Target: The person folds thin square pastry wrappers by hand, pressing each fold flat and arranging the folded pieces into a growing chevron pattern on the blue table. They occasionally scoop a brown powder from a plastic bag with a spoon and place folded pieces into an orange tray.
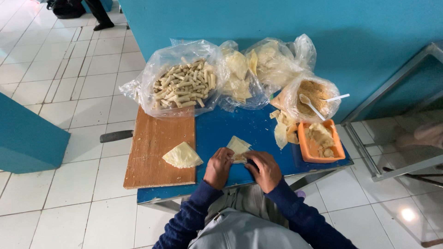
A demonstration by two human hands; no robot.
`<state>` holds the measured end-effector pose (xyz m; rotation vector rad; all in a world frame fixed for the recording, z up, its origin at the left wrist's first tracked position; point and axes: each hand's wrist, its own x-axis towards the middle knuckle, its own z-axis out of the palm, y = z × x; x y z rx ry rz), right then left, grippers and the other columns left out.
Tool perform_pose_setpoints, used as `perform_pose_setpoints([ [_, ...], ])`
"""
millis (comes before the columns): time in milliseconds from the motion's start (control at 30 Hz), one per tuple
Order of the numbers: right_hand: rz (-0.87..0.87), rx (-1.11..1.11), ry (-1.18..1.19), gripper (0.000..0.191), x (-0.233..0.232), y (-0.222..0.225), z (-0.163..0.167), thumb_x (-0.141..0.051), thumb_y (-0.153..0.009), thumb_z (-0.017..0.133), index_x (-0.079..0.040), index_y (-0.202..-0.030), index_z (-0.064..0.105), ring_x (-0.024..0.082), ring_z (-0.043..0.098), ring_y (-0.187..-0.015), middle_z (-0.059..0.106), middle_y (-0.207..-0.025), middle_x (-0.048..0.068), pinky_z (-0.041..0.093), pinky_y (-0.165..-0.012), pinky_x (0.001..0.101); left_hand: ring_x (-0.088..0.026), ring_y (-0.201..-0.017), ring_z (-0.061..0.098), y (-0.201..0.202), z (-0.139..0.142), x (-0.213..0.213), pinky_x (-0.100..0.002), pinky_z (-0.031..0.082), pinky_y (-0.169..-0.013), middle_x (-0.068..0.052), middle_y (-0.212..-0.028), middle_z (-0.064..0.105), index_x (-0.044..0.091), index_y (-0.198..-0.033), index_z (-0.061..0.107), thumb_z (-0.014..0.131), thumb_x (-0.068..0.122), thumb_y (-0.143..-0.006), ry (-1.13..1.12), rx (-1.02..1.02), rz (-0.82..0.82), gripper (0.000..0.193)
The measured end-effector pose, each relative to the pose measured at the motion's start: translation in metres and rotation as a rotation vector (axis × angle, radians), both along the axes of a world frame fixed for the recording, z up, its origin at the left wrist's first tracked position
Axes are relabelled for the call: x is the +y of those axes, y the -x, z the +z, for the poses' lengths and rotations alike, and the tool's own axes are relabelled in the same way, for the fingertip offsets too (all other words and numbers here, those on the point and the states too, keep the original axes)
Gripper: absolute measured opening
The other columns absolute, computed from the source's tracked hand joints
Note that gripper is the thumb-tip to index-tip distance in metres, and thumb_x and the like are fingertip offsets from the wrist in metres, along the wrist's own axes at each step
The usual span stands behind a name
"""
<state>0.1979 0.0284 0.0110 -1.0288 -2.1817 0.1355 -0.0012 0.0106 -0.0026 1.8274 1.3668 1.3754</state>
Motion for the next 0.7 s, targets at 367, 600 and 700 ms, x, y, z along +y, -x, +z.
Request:
perform_pose_setpoints([
  [367,0.022,-0.027,-0.039,0.010,0.021,0.006,-0.011,-0.011,-0.090,0.071,-0.011,-0.101,0.072,0.028,0.067,-0.095,0.073,-0.101,0.006,0.052,-0.082,0.0411,-0.038,-0.097,0.060,0.001,0.005,-0.004,-0.044,0.050,-0.081,-0.018,-0.101,0.059,-0.002,-0.101,0.062,0.072,0.005,-0.079,-0.098,0.158,-0.057,0.026],
  [600,0.068,0.014,0.138,0.007,0.041,0.014,0.003,-0.009,-0.087,0.072,-0.007,-0.092,0.068,0.032,0.063,-0.091,0.069,-0.091,0.008,0.051,-0.080,0.0433,-0.034,-0.092,0.059,0.001,0.009,0.016,-0.044,0.049,-0.085,-0.010,-0.093,0.066,0.004,-0.085,0.065,0.063,0.002,-0.086,-0.212,0.318,0.014,0.003],
  [700,0.057,0.001,0.077,0.012,0.041,0.017,0.004,-0.007,-0.084,0.072,-0.005,-0.095,0.068,0.032,0.062,-0.093,0.068,-0.094,0.009,0.051,-0.081,0.0432,-0.035,-0.088,0.058,-0.001,0.011,0.019,-0.044,0.048,-0.077,-0.012,-0.089,0.064,0.000,-0.089,0.064,0.064,0.002,-0.082,-0.063,0.191,0.049,0.007],
])
